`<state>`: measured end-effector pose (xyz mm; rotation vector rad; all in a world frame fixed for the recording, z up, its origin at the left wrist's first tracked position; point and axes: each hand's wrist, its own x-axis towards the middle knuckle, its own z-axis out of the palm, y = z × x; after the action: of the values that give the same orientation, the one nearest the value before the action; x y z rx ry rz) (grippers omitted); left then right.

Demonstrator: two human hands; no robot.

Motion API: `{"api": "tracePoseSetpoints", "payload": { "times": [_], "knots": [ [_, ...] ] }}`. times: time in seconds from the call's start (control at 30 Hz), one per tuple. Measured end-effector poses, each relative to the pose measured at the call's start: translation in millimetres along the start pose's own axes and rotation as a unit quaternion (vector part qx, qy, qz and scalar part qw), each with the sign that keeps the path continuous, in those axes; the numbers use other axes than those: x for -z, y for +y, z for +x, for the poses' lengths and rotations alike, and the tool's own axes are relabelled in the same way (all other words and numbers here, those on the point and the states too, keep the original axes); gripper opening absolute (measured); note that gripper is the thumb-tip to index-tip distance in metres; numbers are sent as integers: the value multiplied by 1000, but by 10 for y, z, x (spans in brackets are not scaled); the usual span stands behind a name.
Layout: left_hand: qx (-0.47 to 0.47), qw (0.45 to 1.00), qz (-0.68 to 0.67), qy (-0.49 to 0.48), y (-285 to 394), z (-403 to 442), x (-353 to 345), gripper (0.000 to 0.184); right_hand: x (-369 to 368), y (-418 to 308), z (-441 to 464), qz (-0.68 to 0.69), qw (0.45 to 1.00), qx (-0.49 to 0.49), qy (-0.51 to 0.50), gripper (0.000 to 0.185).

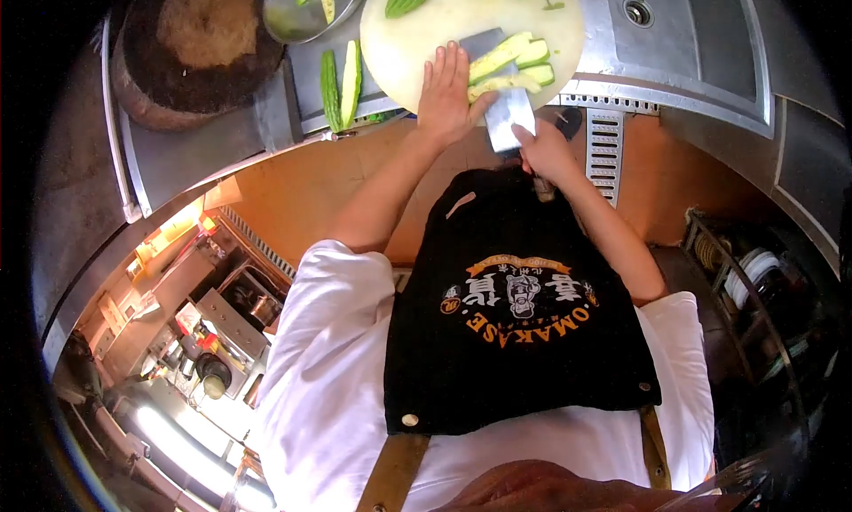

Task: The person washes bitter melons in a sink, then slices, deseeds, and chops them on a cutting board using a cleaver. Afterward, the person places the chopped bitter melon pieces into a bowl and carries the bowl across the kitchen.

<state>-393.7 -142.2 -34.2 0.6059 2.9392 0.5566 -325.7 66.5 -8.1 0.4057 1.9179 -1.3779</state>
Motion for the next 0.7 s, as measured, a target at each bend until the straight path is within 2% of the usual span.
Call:
{"api": "tracePoseSetpoints", "payload": {
  "times": [0.03, 0.13, 0.27, 0.4, 0.47, 0.57, 0.67, 0.7],
  "knots": [
    [9, 1000, 0, -11, -13, -8, -13, 97, 12, -45, -125, 21, 1000, -9, -14, 42],
    [-9, 1000, -16, 11, 11, -16, 21, 94, -25, -173, -228, -14, 1000, -23, -13, 43],
    [3, 999, -41, 26, 37, -40, 65, 96, -214, -273, 41, -30, 999, -13, -28, 43],
    [31, 998, -53, 7, 6, -27, 34, 100, -155, -338, -154, -66, 997, 23, -31, 43],
    [37, 998, -43, 7, 40, -48, 23, 100, -200, -455, -184, -67, 997, -10, -25, 41],
    [52, 998, -31, -1, 45, -79, 42, 101, -468, -257, 181, -119, 990, 74, -18, 38],
    [68, 997, -47, 3, 80, -157, 37, 98, -580, -379, 127, -147, 986, 81, 11, 32],
    [81, 997, -16, -5, 70, -162, 13, 95, -623, -345, 121, -151, 978, 131, 55, 31]
  ]
}}
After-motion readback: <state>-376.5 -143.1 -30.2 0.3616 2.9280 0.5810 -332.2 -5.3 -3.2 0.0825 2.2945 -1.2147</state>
